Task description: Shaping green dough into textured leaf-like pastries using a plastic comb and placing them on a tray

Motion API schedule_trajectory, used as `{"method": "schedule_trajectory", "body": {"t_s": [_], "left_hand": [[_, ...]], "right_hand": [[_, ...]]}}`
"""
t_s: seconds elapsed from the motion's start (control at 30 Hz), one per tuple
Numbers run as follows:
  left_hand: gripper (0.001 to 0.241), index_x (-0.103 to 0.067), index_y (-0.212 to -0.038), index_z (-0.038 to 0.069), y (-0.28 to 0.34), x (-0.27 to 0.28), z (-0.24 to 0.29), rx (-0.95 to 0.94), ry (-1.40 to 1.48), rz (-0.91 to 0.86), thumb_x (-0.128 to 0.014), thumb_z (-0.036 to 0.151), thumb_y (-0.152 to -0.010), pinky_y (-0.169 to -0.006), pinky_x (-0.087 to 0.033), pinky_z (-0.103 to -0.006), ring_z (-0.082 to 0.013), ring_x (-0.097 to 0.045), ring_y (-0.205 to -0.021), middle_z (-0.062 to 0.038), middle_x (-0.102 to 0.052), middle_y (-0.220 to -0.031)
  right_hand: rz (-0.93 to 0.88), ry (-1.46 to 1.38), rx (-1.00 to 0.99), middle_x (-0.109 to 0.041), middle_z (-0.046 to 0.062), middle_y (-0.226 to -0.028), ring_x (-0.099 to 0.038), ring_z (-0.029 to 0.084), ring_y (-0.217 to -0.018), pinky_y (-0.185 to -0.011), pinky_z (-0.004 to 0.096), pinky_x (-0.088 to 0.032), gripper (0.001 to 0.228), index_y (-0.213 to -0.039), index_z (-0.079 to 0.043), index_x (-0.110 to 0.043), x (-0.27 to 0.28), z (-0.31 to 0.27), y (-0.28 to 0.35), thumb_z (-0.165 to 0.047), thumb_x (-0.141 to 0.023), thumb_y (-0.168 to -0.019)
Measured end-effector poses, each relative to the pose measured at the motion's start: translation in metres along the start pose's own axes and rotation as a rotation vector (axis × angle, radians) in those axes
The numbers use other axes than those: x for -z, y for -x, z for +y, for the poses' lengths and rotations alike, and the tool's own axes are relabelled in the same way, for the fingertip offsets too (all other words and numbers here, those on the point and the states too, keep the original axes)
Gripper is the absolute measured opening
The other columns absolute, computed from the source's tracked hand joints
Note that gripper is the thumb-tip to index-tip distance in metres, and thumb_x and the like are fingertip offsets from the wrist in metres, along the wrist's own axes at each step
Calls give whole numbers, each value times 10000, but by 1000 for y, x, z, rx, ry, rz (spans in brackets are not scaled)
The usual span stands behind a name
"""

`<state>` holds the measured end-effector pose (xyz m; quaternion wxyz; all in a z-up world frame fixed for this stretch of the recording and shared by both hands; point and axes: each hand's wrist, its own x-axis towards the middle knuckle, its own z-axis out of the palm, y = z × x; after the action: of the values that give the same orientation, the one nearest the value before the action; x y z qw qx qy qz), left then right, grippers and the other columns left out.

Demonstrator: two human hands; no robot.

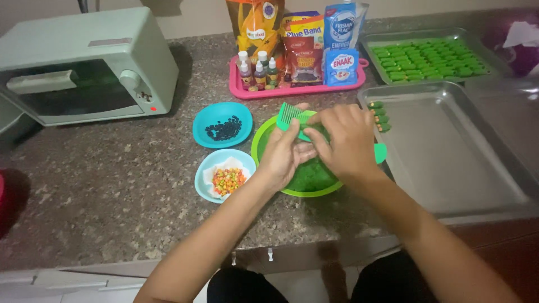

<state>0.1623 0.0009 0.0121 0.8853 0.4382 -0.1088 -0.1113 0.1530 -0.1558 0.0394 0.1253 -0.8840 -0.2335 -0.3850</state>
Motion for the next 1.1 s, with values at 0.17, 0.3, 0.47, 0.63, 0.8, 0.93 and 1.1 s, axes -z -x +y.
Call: {"method": "schedule_trajectory", "body": {"t_s": [0.17,0.3,0.47,0.63,0.8,0.93,1.1], "left_hand": [[408,-392,-1456,94,5,8,1,-47,-39,31,-428,289,-1100,-897,-600,-528,-372,-725,-1004,-223,-663,-1223],[397,-369,-1420,56,19,-4,10,-62,-16,38,-433,264,-1088,-909,-601,-504,-374,-699,-1033,-254,-629,-1265],[379,-392,-1391,98,-11,57,-75,-50,-72,31,-461,331,-1100,-855,-632,-469,-304,-726,-934,-178,-662,-1181],[399,-464,-1388,92,-20,87,-96,-125,-32,119,-477,361,-1094,-822,-638,-503,-300,-746,-920,-192,-695,-1162],[584,-405,-1504,131,5,46,-54,-164,-29,2,-342,543,-1095,-872,-625,-507,-271,-715,-1028,-158,-661,-1257],[576,-317,-1528,113,10,42,-49,-177,-145,-36,-308,505,-1106,-861,-624,-524,-317,-714,-1032,-205,-643,-1267],[511,-265,-1467,54,34,14,-13,-233,-270,-146,-314,407,-1101,-877,-621,-528,-397,-688,-1071,-290,-577,-1299]], "right_hand": [[-89,-134,-29,-603,25,-930,-574,261,-980,-904,453,-405,186,-1088,-219,-704,15,-13,-11,-383,-628,-1043],[-47,-246,-55,-593,184,-1078,-573,441,-1060,-886,578,-414,330,-1269,-98,-629,31,-18,-33,-341,-484,-1099],[-80,-240,-20,-599,187,-1146,-581,423,-1104,-933,584,-415,406,-1410,-113,-564,8,-37,-40,-307,-506,-1057],[-188,-158,-37,-536,105,-1347,-481,329,-1289,-1082,605,-290,563,-1591,-219,-372,-19,-50,-29,-470,-365,-1086],[-232,-74,-160,-418,247,-1525,-293,473,-1458,-1086,799,-131,730,-1681,-198,-154,-3,-58,-40,-447,-477,-1076],[-299,-158,-229,-403,263,-1544,-239,501,-1497,-1082,830,-96,707,-1686,-233,-98,6,-57,-42,-422,-433,-1093],[-406,-290,-361,-375,305,-1566,-200,566,-1497,-1052,863,-99,610,-1675,-213,-80,27,-59,-52,-388,-263,-1121]]}}
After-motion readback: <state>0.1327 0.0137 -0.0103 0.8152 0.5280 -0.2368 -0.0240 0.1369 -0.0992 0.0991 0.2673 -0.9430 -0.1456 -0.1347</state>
